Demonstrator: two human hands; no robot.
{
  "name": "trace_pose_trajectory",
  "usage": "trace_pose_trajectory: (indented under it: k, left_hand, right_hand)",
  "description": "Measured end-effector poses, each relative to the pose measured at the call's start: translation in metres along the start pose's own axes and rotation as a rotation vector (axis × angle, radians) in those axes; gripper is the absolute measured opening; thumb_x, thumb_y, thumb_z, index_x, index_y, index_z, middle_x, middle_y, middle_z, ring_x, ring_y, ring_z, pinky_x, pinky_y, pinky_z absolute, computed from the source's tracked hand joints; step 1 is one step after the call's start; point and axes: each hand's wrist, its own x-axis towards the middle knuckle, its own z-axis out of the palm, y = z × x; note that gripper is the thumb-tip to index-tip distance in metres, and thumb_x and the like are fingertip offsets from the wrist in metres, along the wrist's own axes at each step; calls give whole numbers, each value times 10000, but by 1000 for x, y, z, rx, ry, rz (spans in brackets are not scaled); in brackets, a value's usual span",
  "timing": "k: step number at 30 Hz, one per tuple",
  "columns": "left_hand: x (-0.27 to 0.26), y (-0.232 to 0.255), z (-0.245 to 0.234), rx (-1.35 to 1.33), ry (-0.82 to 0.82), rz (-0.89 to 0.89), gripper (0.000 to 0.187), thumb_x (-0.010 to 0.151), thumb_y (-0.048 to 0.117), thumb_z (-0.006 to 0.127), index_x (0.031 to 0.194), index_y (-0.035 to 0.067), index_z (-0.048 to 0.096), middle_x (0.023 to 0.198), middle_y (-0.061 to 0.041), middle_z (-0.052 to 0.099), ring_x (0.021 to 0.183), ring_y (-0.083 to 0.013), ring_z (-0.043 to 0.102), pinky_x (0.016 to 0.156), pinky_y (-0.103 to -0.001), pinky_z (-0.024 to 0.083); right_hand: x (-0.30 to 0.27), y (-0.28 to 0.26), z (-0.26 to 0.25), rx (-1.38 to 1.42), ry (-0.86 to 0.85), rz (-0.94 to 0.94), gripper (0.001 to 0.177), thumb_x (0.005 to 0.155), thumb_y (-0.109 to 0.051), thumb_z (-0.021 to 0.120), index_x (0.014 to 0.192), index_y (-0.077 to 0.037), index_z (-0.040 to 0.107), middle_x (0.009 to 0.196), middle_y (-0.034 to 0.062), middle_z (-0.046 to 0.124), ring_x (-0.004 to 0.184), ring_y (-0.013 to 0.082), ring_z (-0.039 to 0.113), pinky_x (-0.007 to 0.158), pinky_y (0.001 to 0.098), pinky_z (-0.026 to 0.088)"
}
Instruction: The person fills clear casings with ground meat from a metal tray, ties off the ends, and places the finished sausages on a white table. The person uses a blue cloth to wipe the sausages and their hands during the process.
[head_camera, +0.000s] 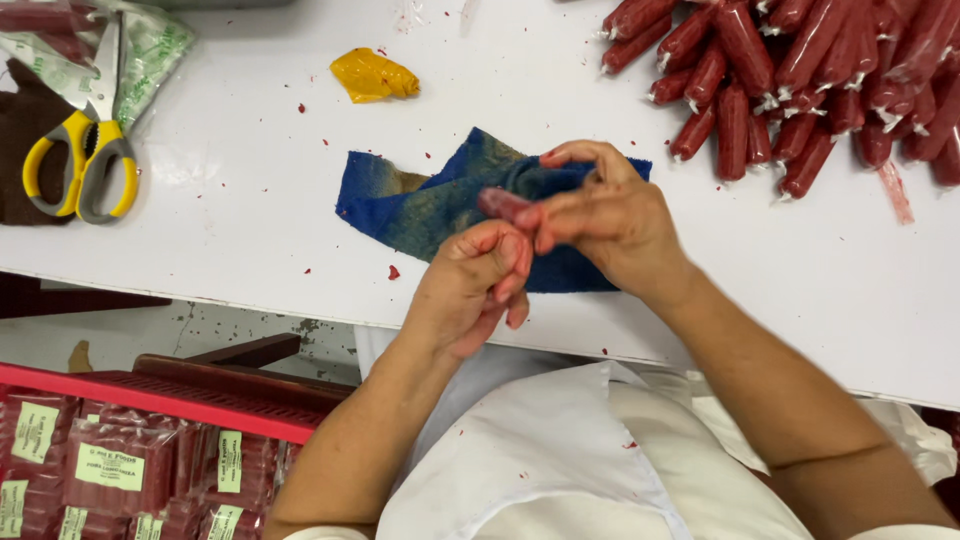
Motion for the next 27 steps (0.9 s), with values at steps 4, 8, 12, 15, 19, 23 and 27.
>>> trace_pose_trajectory:
  k: [4, 8, 12, 15, 19, 23, 27]
  left_hand:
    - [-4, 23, 4, 421, -63, 38, 271, 955, 222, 630, 772, 23, 647, 604, -30, 484, 369, -124, 451, 350, -272, 478]
    - [7, 53, 13, 1013, -280, 273, 478, 688, 242, 929, 878, 178, 495, 884, 51, 500, 683, -83, 402, 620, -228, 390]
    - [20, 44, 7, 1283, -450, 469, 556, 717, 460, 872, 949, 159, 467, 953, -25, 536, 828, -199, 537, 661, -349, 460]
    - [22, 23, 1, 1216, -433, 771, 395, 921, 356, 699, 818, 75, 442, 845, -73, 471, 816, -255, 511, 707, -379, 470]
    - [5, -27, -10, 1070, -19, 848, 418, 832, 328, 827, 1081, 103, 577, 1106, -34, 564, 705, -165, 645, 587, -252, 543]
    - [13, -50, -9, 485, 96, 518, 695, 939, 105, 737, 1521, 20, 369, 1074, -17, 455, 731, 0, 525, 622, -118, 474]
    - [36, -24, 10, 718, 73, 819, 161, 945, 206, 728, 1060, 112, 792, 998, -31, 500, 792, -85, 573, 772, -213, 533]
  right_hand:
    - [22, -38, -23, -416, -404, -152, 221, 921, 17, 650, 889, -173, 756, 1034, -68, 771, 1268, 356, 554, 853, 398, 468]
    - [33, -9, -31, -133, -647, -132, 203, 957, -19, 668, 859, -184, 735, 918, -87, 733, 1155, 362, 516, 1110, 522, 317]
    - [33, -1, -38, -41, -688, -121, 118, 970, -138, 645, 974, -180, 755, 971, -59, 743, 1222, 395, 499, 1060, 479, 426]
    - [20, 2, -36, 16, -691, 77, 180, 937, -166, 685, 1105, -138, 746, 1144, -11, 734, 1425, 306, 386, 1105, 404, 484]
    - [-13, 10, 0, 229, -64, 312, 158, 856, -71, 798, 992, 2, 763, 1015, 163, 755, 1133, 338, 666, 1015, 468, 530]
    - [-38, 21, 18, 383, 243, 454, 383, 811, 89, 799, 1136, 71, 599, 915, 183, 758, 882, 219, 754, 888, 315, 612]
    - [-38, 27, 13, 321, 225, 346, 441, 811, 104, 793, 1125, 17, 496, 882, 157, 723, 875, 206, 722, 869, 342, 618]
